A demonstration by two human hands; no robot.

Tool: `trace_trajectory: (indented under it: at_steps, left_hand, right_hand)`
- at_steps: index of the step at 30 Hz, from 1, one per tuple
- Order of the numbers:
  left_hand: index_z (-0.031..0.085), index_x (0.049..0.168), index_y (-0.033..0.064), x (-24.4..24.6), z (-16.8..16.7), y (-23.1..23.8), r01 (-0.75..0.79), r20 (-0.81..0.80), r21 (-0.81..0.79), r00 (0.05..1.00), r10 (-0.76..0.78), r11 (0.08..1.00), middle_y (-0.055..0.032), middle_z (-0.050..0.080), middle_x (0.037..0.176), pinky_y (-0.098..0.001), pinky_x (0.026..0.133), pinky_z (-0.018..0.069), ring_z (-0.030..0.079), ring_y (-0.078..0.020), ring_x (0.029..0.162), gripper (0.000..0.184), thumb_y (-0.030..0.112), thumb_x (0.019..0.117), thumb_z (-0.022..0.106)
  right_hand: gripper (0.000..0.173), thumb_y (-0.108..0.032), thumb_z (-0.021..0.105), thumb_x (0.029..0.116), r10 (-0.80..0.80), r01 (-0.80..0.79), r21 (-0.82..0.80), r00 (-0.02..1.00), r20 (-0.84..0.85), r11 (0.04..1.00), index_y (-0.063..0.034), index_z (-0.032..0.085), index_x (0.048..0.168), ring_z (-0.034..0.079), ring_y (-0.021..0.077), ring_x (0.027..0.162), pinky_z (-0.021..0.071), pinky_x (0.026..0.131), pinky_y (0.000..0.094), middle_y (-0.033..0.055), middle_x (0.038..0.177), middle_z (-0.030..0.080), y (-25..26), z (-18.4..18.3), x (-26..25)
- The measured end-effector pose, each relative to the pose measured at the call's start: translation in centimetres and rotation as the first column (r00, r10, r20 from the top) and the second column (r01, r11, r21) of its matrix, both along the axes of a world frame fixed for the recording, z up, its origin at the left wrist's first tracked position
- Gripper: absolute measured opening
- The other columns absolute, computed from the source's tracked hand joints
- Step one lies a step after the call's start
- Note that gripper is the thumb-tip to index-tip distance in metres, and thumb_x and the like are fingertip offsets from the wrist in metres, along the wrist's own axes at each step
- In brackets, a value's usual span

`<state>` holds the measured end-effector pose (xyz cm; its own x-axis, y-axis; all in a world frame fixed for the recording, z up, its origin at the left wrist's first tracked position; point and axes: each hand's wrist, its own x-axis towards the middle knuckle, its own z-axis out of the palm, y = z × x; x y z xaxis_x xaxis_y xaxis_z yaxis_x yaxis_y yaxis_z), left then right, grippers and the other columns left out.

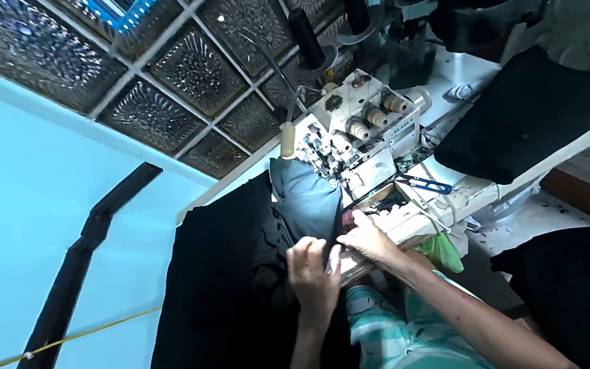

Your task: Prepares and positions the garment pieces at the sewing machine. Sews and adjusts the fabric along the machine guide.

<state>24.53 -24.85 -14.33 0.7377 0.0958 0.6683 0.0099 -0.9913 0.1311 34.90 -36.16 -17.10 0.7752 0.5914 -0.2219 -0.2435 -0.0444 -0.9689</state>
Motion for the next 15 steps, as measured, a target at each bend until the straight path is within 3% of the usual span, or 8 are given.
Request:
trace_trajectory:
  at_steps: [3, 6, 8, 9, 11, 13, 15]
  left_hand:
    - [0.072, 0.096, -0.0035, -0.2, -3.2, -0.8, -0.093, -0.022, 0.064, 0.995, 0.094, 0.994, -0.0206, 0.07, 0.097, -0.0429, 0.075, 0.0558, 0.068, -0.036, 0.088, 0.024, 0.009, 0.0764, 0.075]
    - [0.069, 0.103, -0.0097, -0.2, -1.5, -0.4, -0.108, -0.068, -0.091, 0.992, 0.102, 0.99, -0.0201, 0.073, 0.088, -0.0462, 0.076, 0.0575, 0.073, -0.0333, 0.083, 0.02, 0.0, 0.0847, 0.069]
    - [0.066, 0.108, -0.0103, -0.6, 1.5, -0.1, -0.02, -0.077, -0.35, 0.997, -0.008, 0.937, -0.014, 0.073, 0.09, -0.0328, 0.08, 0.0587, 0.072, -0.0174, 0.084, 0.023, 0.001, 0.0888, 0.068]
    - [0.063, 0.109, -0.0089, -0.8, 2.9, 0.1, 0.054, -0.046, -0.516, 0.995, -0.091, 0.855, -0.007, 0.071, 0.089, -0.0233, 0.077, 0.0575, 0.069, -0.0067, 0.082, 0.022, 0.0, 0.0895, 0.066]
    - [0.059, 0.106, 0.0031, -1.0, 5.1, 0.7, 0.156, 0.052, -0.801, 0.98, -0.192, 0.579, 0.0075, 0.069, 0.085, -0.0162, 0.069, 0.056, 0.066, 0.0025, 0.075, 0.017, -0.003, 0.0907, 0.062]
    - [0.057, 0.099, 0.0134, -0.7, 6.3, 0.9, 0.168, 0.123, -0.945, 0.978, -0.169, 0.281, 0.0115, 0.068, 0.081, -0.0115, 0.059, 0.053, 0.063, 0.0058, 0.067, 0.02, -0.005, 0.0961, 0.05]
    - [0.06, 0.095, 0.0147, -0.6, 6.2, 1.3, 0.18, 0.168, -0.981, 0.975, -0.144, 0.07, 0.0082, 0.07, 0.083, -0.0152, 0.066, 0.0563, 0.066, 0.002, 0.073, 0.026, -0.004, 0.0998, 0.043]
  right_hand:
    - [0.028, -0.012, 0.074, 0.0914, 0.003, 0.02, -0.104, 0.978, 0.209, 0.994, 0.0082, 0.062, 0.108, 0.055, 0.0137, 0.081, 0.0471, 0.076, 0.029, 0.0141, 0.099, 0.062, -0.5, 0.0, -0.4]
    - [0.038, -0.012, 0.076, 0.0881, -0.1, 0.136, -0.077, 0.928, 0.359, 0.988, 0.0071, 0.062, 0.118, 0.064, 0.0185, 0.086, 0.0526, 0.082, 0.0354, 0.0128, 0.094, 0.068, -2.0, -0.7, -0.8]
    - [0.04, -0.013, 0.079, 0.0864, -0.157, 0.19, -0.059, 0.921, 0.356, 0.98, 0.0035, 0.062, 0.118, 0.067, 0.0142, 0.086, 0.055, 0.082, 0.0322, 0.0091, 0.093, 0.07, -3.2, -0.9, -0.7]
    - [0.04, -0.013, 0.08, 0.0851, -0.18, 0.207, -0.047, 0.925, 0.334, 0.977, 0.0014, 0.061, 0.117, 0.066, 0.0093, 0.082, 0.0549, 0.079, 0.0277, 0.0054, 0.089, 0.069, -3.8, -1.0, -0.6]
    - [0.038, -0.009, 0.081, 0.0823, -0.23, 0.23, 0.038, 0.921, 0.313, 0.973, 0.0011, 0.059, 0.112, 0.061, 0.002, 0.075, 0.0522, 0.073, 0.0197, 0.0013, 0.085, 0.065, -4.4, -1.2, -0.6]
    - [0.03, -0.003, 0.076, 0.0839, -0.237, 0.199, 0.139, 0.902, 0.36, 0.97, 0.0029, 0.058, 0.106, 0.06, 0.0017, 0.079, 0.0519, 0.074, 0.0174, 0.004, 0.092, 0.063, -4.5, -1.3, -0.9]
    - [0.014, 0.0, 0.067, 0.0882, -0.182, 0.11, 0.185, 0.878, 0.442, 0.977, 0.0035, 0.065, 0.102, 0.062, 0.0025, 0.084, 0.0519, 0.078, 0.0176, 0.0068, 0.096, 0.067, -4.6, -1.1, -1.1]
